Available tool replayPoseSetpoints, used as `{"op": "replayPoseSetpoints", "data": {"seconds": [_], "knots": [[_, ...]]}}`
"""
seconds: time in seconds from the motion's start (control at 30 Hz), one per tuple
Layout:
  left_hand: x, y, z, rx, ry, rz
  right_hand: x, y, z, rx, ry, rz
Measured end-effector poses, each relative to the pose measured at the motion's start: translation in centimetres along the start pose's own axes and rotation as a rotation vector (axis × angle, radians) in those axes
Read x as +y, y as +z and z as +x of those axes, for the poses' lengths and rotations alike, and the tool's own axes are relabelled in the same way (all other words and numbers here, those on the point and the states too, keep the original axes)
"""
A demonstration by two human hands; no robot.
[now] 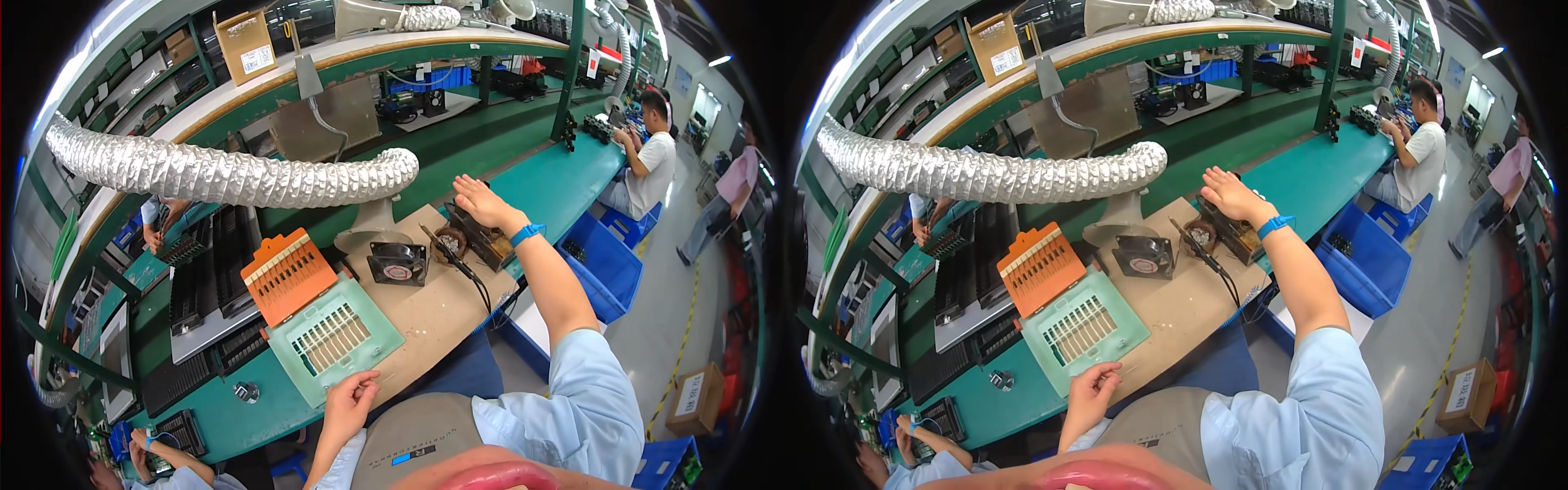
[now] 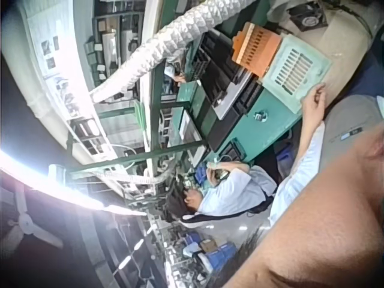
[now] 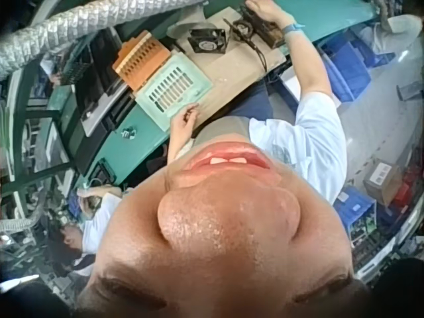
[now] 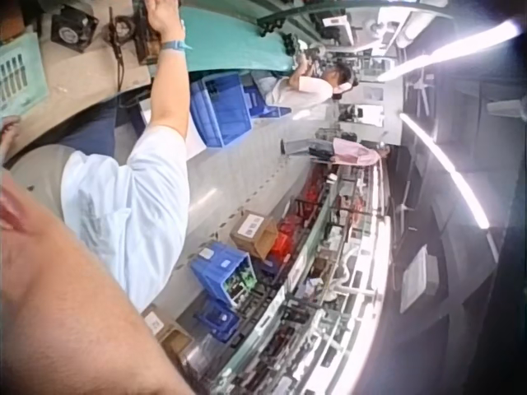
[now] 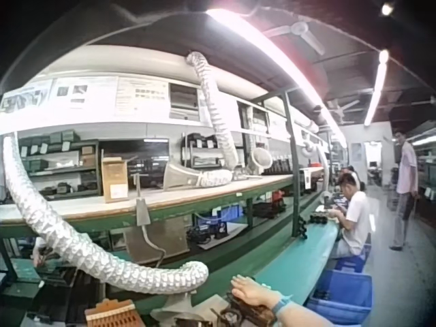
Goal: Assembling and inspecting printed circuit boards at a workstation.
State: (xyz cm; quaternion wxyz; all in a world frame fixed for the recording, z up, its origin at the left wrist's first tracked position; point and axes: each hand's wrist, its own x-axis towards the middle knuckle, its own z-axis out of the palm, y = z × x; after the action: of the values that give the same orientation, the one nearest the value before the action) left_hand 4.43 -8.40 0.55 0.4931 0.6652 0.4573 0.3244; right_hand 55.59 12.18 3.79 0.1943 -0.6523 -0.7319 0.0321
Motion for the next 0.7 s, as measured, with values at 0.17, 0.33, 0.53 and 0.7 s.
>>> {"op": "replayPoseSetpoints", "data": {"seconds": [0.17, 0.33, 0.53, 0.7], "knots": [[-0.7, -0.4, -0.8, 0.045, -0.075, -0.066, 0.2, 0.4, -1.9, 0.003, 0.036, -0.009], [-1.2, -0.8, -1.7, 0.075, -0.064, -0.087, 0.5, -1.4, -3.4, 0.014, 0.019, 0.059], [-1.0, -0.3, -1.3, 0.063, -0.086, -0.128, -0.1, -0.8, -1.4, -0.06, 0.074, 0.031], [-0.1, -0.2, -1.2, 0.005, -0.069, -0.086, -0.1, 0.4, -1.7, 0.032, 0.044, -0.025]]}}
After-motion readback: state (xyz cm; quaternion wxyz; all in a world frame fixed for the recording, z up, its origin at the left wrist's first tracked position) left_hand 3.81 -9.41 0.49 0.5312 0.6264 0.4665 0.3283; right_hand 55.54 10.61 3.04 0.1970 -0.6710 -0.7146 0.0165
